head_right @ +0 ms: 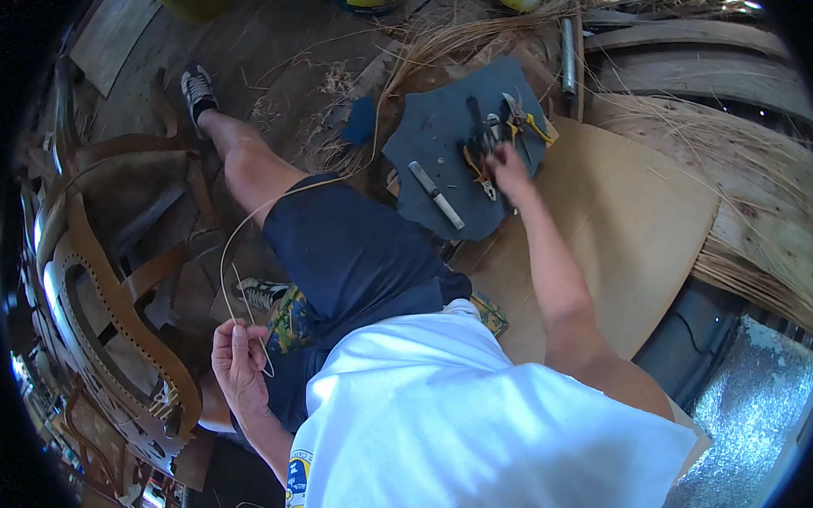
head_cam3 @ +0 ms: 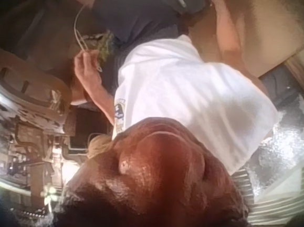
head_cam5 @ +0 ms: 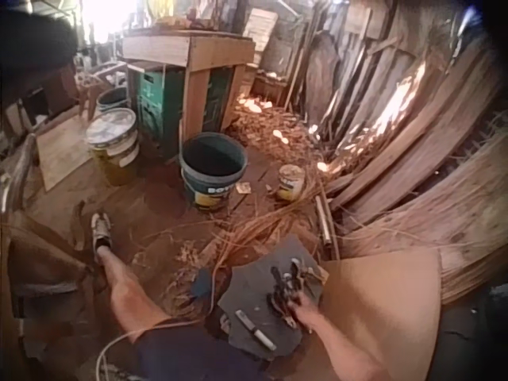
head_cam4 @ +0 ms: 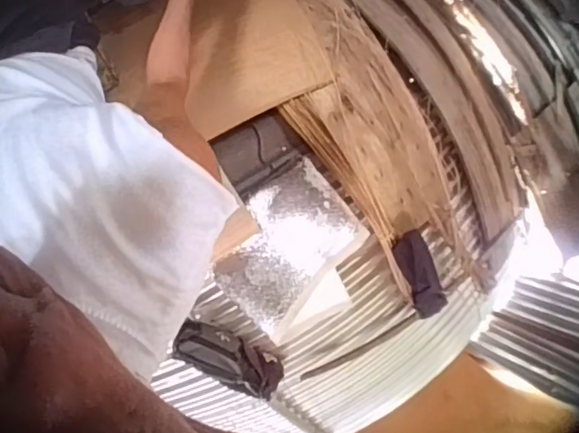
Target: Weaving and securing rattan strips onto a wooden chair frame in a workshop.
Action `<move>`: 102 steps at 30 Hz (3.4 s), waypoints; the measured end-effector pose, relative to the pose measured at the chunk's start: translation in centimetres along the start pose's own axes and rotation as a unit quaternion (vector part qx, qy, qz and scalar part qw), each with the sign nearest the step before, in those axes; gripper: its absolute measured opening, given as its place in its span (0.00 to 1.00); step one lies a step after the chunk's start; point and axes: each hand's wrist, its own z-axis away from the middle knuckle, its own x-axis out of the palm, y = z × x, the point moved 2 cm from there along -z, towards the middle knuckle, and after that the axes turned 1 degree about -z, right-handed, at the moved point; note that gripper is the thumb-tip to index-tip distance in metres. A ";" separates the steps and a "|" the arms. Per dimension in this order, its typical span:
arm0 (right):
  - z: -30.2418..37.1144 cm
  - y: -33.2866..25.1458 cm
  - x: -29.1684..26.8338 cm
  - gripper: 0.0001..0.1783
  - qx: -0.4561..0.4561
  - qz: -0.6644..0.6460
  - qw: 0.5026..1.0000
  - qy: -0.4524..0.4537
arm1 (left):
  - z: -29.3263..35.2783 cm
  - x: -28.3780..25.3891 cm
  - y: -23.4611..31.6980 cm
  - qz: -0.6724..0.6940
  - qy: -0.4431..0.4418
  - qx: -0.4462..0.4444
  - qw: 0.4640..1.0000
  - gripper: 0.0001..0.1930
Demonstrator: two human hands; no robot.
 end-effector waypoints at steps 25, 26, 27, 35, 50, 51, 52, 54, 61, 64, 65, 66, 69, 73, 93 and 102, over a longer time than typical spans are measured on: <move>-0.1 -3.2 -2.2 0.25 0.018 0.366 0.928 0.070 | -0.1 1.1 -1.4 -0.004 -0.020 -0.026 0.999 0.06; -0.5 -3.1 -1.5 0.25 0.006 0.368 0.927 0.070 | 0.0 1.1 -1.3 -0.003 -0.011 -0.023 1.000 0.06; -0.8 -2.9 -1.0 0.25 -0.002 0.366 0.928 0.064 | 0.1 1.2 -1.1 0.004 -0.015 -0.022 1.000 0.06; -0.2 -4.2 -1.2 0.21 0.033 0.300 0.941 0.151 | -1.0 2.6 -0.3 0.029 -0.052 -0.024 0.998 0.07; 14.2 -26.6 11.7 0.07 0.008 -0.392 0.888 -0.239 | -8.6 13.3 1.5 0.115 -0.108 -0.035 0.987 0.12; 14.3 -27.1 12.4 0.08 -0.010 -0.368 0.902 -0.227 | -8.8 13.5 1.2 0.132 -0.113 -0.041 0.984 0.14; 14.4 -27.4 13.0 0.09 -0.029 -0.343 0.914 -0.214 | -8.9 13.3 0.8 0.134 -0.106 -0.040 0.985 0.14; 14.6 -27.4 13.9 0.11 -0.029 -0.317 0.919 -0.234 | -9.1 13.1 0.3 0.157 -0.135 -0.035 0.978 0.13; 14.8 -27.8 12.6 0.17 -0.173 -0.196 0.927 -0.269 | -9.9 7.6 1.3 0.150 0.046 0.069 0.985 0.09; 14.7 -27.5 12.6 0.13 -0.159 -0.105 0.936 -0.296 | -8.3 6.9 4.3 0.099 0.055 0.097 0.989 0.09; 14.6 -27.3 12.9 0.12 -0.136 -0.119 0.932 -0.314 | -7.7 7.0 5.1 0.027 0.046 0.105 0.993 0.09; 14.8 -27.4 13.3 0.12 -0.114 -0.134 0.926 -0.334 | -7.1 6.8 5.1 0.029 0.049 0.104 0.993 0.09; 15.5 -28.7 13.7 0.12 -0.117 -0.067 0.921 -0.366 | -5.9 8.0 4.3 -0.102 -0.074 0.078 0.989 0.11; 16.9 -30.4 14.1 0.12 -0.101 -0.063 0.907 -0.403 | -5.2 8.0 3.5 -0.153 -0.055 0.063 0.985 0.10; 16.5 -29.5 18.0 0.06 -0.121 -0.108 0.867 -0.471 | -2.6 3.7 -0.7 -0.011 -0.036 0.035 0.999 0.11; 18.1 -29.4 19.4 0.09 -0.135 -0.103 0.882 -0.440 | -2.2 4.5 -1.2 -0.199 -0.009 0.113 0.973 0.10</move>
